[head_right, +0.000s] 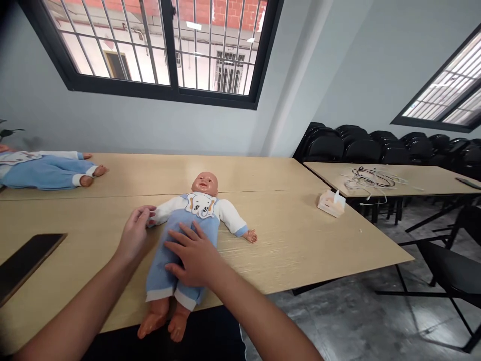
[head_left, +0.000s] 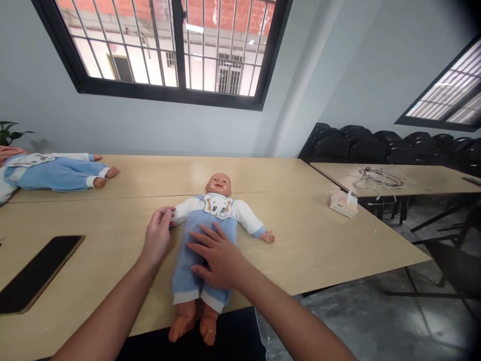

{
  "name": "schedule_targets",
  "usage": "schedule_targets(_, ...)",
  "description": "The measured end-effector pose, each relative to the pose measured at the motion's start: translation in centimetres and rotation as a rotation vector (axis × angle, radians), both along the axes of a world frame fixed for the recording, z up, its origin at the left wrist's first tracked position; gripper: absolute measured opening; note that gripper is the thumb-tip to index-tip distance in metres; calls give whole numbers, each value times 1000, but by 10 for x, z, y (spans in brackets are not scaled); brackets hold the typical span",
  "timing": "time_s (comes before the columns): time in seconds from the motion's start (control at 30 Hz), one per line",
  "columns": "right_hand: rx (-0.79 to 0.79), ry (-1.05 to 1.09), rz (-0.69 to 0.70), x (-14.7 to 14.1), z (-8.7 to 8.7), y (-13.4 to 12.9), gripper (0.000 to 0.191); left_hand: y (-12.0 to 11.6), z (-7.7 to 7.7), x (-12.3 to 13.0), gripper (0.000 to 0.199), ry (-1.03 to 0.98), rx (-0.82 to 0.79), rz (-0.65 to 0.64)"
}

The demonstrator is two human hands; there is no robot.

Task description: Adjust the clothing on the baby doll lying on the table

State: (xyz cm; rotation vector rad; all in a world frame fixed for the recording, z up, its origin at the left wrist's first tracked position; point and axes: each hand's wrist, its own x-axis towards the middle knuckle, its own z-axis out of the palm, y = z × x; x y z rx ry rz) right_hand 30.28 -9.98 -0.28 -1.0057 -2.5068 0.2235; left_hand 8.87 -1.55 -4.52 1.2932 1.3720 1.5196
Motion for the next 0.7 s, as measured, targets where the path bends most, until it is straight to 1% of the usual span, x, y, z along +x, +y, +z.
schedule_targets(0.1,-28,-42,-156,-17,-7,13,57,-1,8,-10,47,-2,29,51)
schedule_targets(0.17,-38,-38,-263,-23,-15,29,60,-4,13,-17,44,88,72,82)
schedule_targets(0.27,-42,-42,-407,-21,-23,68,59,-8,17,-22,42,166,95,120)
schedule_targets(0.33,-49,-61,-519,-11,-25,106,58,-12,16,-22,41,175,90,114)
schedule_targets(0.4,-69,-78,-649,6,-24,152,59,-15,14,-19,39,191,76,83)
schedule_targets(0.5,-125,-89,-850,47,-22,226,59,-19,4,-14,35,288,64,1)
schedule_targets(0.6,-152,-83,-1036,101,-18,292,57,-19,-9,-11,29,416,65,-94)
schedule_targets(0.7,-108,-69,-1150,160,-15,344,54,-16,-19,-7,25,484,34,-196)
